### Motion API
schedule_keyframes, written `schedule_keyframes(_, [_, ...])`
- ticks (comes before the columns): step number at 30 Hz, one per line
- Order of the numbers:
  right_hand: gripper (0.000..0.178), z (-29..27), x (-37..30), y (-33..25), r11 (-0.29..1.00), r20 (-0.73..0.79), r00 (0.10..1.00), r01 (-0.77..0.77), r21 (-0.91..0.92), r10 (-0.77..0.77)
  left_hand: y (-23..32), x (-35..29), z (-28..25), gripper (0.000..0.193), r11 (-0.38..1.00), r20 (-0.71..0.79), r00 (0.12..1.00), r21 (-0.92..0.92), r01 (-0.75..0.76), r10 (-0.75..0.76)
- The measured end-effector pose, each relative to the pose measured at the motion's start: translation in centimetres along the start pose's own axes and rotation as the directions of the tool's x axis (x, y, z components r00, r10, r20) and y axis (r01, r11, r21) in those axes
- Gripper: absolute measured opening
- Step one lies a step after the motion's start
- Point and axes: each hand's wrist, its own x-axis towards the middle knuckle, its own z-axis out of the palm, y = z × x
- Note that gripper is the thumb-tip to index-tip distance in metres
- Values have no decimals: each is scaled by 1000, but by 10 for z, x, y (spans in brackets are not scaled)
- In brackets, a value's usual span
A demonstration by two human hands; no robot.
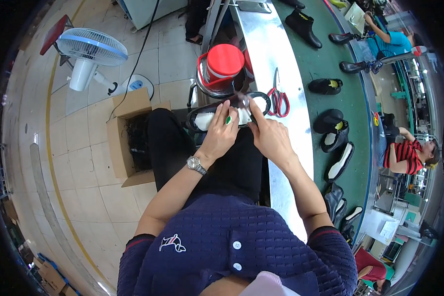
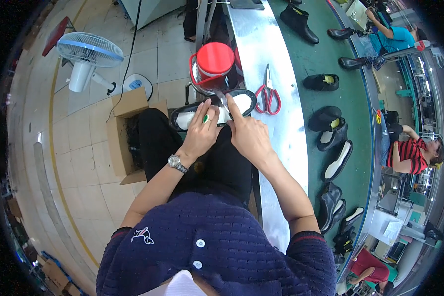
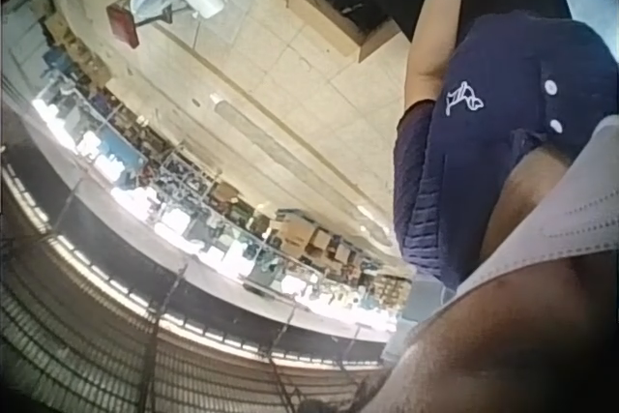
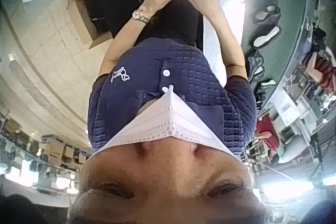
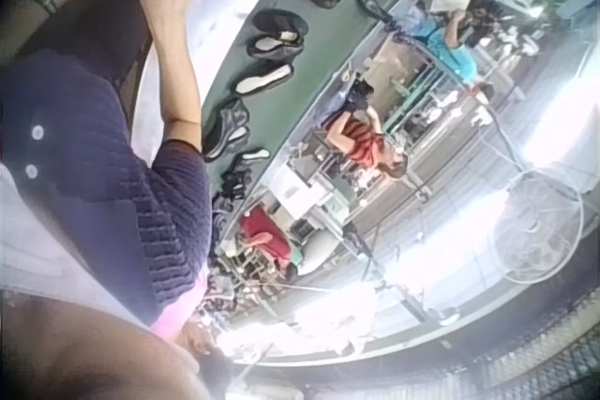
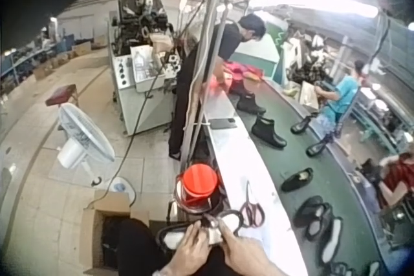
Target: Finalizing shoe assembly by trimming excess material and cleaning the sole.
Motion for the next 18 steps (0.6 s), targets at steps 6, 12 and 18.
schedule_keyframes(6, [64,18,1,4,996,46,999,-10,-88,14,9,15,-35,43,974,117,967,41,224,-228])
schedule_keyframes(12, [63,26,1,-17,999,-80,996,31,23,-29,2,-2,-35,48,937,186,973,343,64,-135])
schedule_keyframes(18, [64,8,6,-33,997,-112,992,66,39,-61,-7,-12,-28,46,968,102,989,235,85,-112])
